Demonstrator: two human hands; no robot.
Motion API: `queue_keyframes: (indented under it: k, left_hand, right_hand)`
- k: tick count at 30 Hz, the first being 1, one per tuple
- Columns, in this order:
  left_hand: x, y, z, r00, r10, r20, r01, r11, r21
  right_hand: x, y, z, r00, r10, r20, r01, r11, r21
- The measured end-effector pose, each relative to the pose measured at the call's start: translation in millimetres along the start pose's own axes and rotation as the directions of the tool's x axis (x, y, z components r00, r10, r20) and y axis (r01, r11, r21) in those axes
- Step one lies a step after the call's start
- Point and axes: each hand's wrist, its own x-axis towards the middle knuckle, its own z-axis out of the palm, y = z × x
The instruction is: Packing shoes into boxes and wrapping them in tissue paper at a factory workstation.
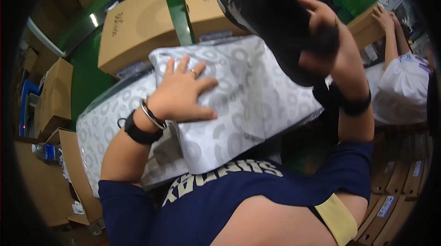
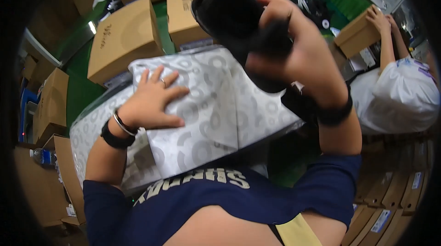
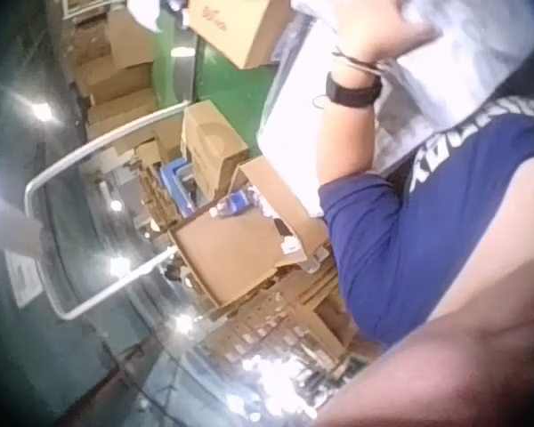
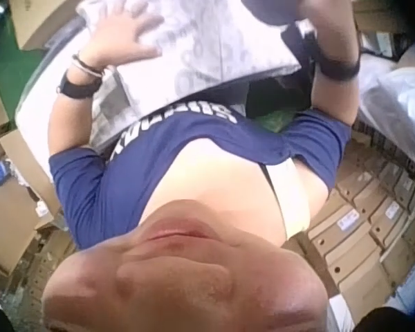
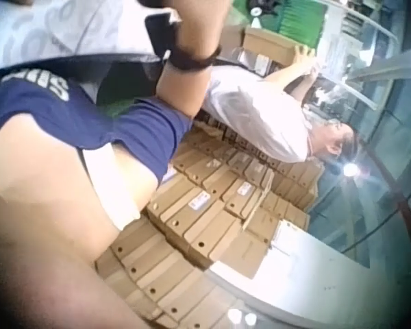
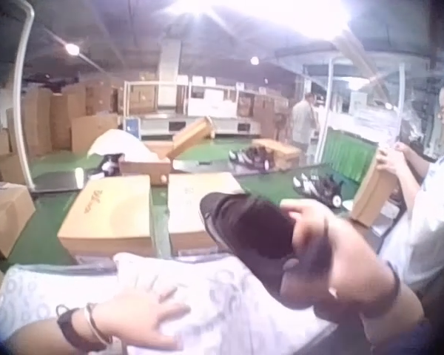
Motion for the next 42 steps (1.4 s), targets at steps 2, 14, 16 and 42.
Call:
queue_keyframes:
  k: [2, 14, 16, 42]
  left_hand:
    - [-0.1, -2.1, -1.0, 1.0, -0.009, -0.003, 0.009, 1.0, 0.012]
    - [3.7, -9.3, -9.6, 0.993, -0.078, -0.087, 0.078, 0.997, 0.004]
    - [3.6, -28.0, -9.5, 0.965, -0.206, -0.164, 0.226, 0.967, 0.116]
    - [33.0, -27.7, -33.9, 0.88, -0.412, -0.234, 0.215, 0.788, -0.577]
  right_hand:
    - [-36.9, -25.8, 31.6, 0.954, -0.206, 0.219, 0.27, 0.905, -0.327]
    - [-180.0, 156.4, 20.4, 0.844, 0.404, -0.353, -0.533, 0.554, -0.64]
    - [-187.3, 166.1, 27.9, 0.832, 0.375, -0.409, -0.555, 0.531, -0.64]
    - [43.8, 76.4, 20.9, 0.996, 0.016, -0.091, 0.016, 0.939, 0.342]
